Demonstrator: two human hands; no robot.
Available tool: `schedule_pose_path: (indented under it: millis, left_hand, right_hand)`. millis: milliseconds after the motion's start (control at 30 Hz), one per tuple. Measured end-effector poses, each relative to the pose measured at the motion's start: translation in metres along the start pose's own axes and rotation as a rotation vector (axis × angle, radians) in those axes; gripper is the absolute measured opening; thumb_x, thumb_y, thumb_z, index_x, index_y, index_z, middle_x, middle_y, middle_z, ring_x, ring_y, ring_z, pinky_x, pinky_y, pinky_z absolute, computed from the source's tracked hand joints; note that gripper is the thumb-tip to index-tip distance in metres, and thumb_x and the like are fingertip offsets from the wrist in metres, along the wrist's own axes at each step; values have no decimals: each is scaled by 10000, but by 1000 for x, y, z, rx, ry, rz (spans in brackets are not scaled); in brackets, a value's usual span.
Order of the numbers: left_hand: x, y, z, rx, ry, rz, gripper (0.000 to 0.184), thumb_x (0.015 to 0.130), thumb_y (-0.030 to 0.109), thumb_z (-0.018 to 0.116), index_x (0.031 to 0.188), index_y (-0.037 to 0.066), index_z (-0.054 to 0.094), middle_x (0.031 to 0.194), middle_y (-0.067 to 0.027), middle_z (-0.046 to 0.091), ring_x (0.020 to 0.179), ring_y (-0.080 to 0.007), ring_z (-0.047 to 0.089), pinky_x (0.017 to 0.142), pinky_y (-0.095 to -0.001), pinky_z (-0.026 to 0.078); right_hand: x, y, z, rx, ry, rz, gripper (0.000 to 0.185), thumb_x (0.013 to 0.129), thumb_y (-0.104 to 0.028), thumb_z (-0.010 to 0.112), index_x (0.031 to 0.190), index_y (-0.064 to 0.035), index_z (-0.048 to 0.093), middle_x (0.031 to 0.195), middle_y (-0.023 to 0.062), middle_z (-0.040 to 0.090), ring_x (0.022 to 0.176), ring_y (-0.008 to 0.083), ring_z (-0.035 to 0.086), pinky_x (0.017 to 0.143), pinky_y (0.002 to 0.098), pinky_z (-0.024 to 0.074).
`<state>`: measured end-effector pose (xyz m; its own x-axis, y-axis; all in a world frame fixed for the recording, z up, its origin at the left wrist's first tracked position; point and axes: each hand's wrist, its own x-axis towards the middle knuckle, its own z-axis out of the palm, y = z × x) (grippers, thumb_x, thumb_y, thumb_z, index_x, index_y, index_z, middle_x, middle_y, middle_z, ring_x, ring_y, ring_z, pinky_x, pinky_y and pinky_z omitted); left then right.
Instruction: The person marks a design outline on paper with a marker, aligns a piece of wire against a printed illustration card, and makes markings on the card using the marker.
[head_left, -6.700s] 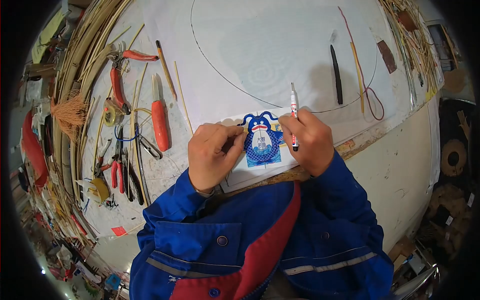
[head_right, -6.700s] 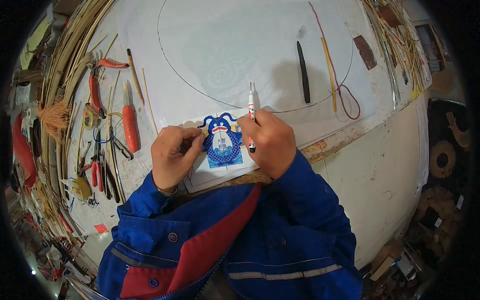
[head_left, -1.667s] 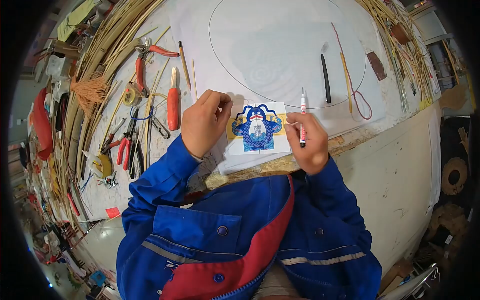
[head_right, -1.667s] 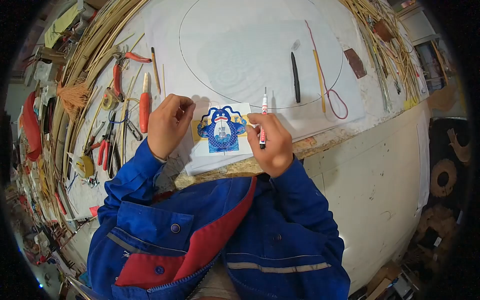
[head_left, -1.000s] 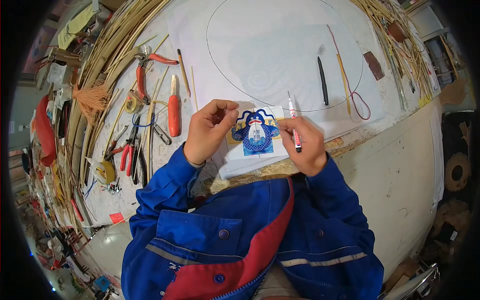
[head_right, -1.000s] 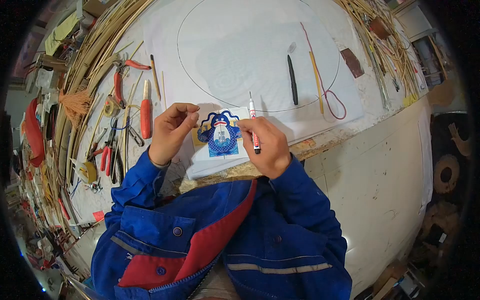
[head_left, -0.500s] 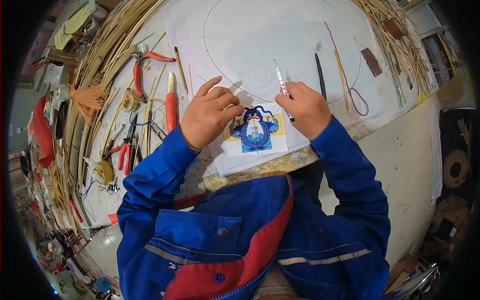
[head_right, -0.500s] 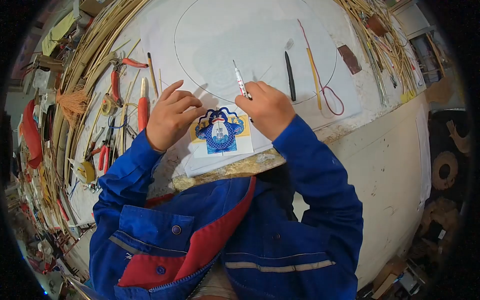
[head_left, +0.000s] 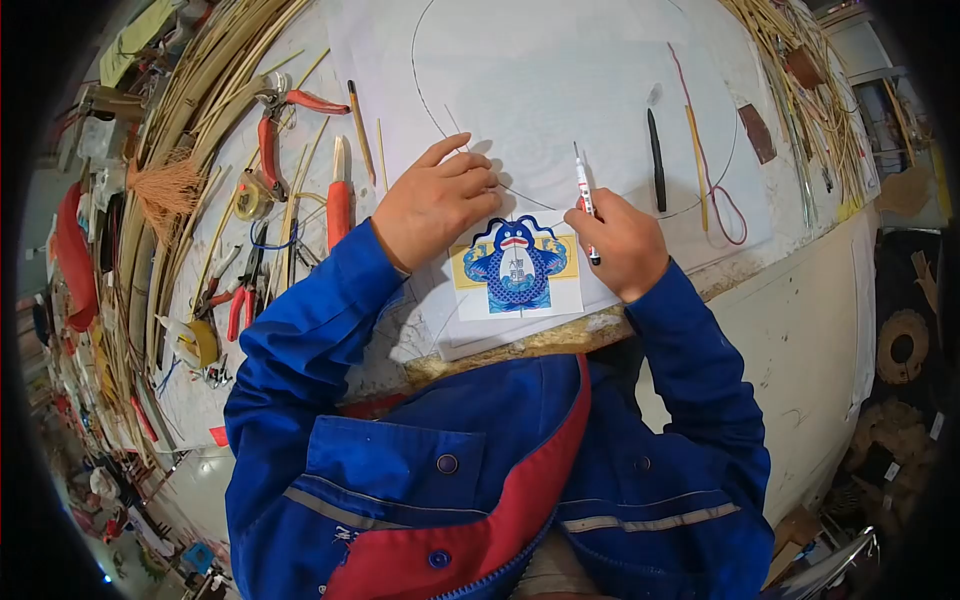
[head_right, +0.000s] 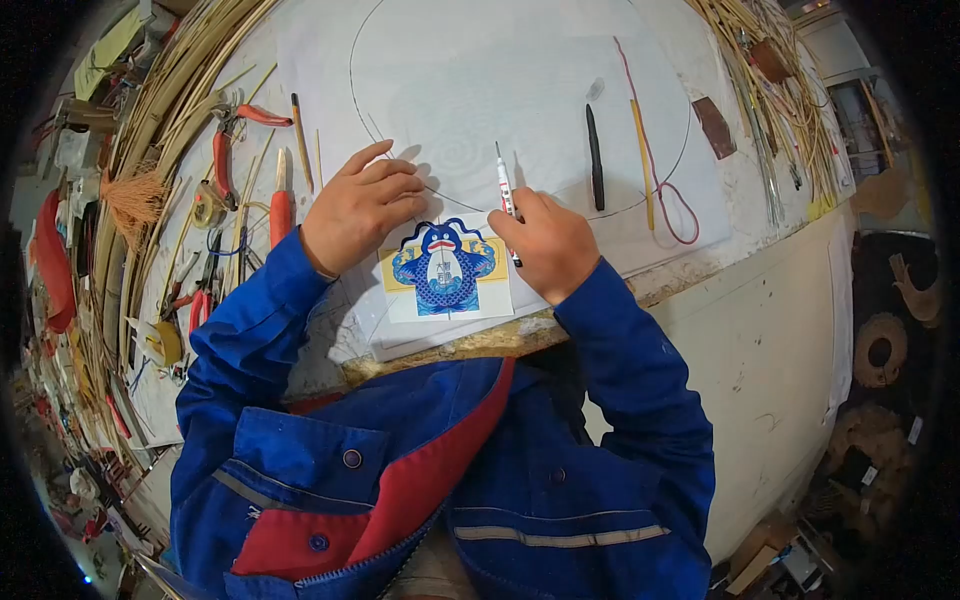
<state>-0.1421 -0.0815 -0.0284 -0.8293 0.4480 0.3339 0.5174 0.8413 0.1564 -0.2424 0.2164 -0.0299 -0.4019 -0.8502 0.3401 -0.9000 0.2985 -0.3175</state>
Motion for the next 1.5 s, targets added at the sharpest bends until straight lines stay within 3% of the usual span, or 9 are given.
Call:
schedule_pose_path:
  millis: [400, 500, 900, 1500]
  left_hand:
    - [-9, 26, -3, -148, -17, -74, 397, 863, 92, 805, 1259, 112, 767, 1313, -76, 748, 1328, -280, 669, 1241, -535, 477]
    - [-13, 40, -4, -160, 14, -127, 403, 921, 199, 845, 1304, 122, 743, 1357, -89, 730, 1335, -282, 659, 1237, -498, 476]
    - [-24, 54, 5, -199, -32, -190, 437, 1004, 335, 793, 1363, 97, 718, 1457, -131, 679, 1420, -321, 609, 1260, -526, 429]
    - [-28, 55, 15, -259, 31, -275, 381, 992, 279, 811, 1277, 44, 721, 1417, -133, 701, 1394, -315, 626, 1263, -529, 430]
  right_hand:
    - [-2, 0, 4, 3, 28, 34, 270, 811, 35, 789, 1066, -53, 774, 939, 117, 643, 872, 305, 691, 705, 403, 584]
    - [-1, 2, 4, 20, 25, 27, 269, 814, 36, 790, 1067, -52, 775, 942, 119, 647, 876, 308, 694, 711, 405, 587]
    - [2, 7, 0, 17, -20, 6, 270, 800, 35, 792, 1053, -52, 757, 956, 127, 657, 889, 316, 701, 725, 409, 594]
    - [7, 5, 0, -4, -89, 32, 268, 819, 15, 793, 1075, -57, 756, 982, 129, 656, 909, 320, 690, 737, 414, 588]
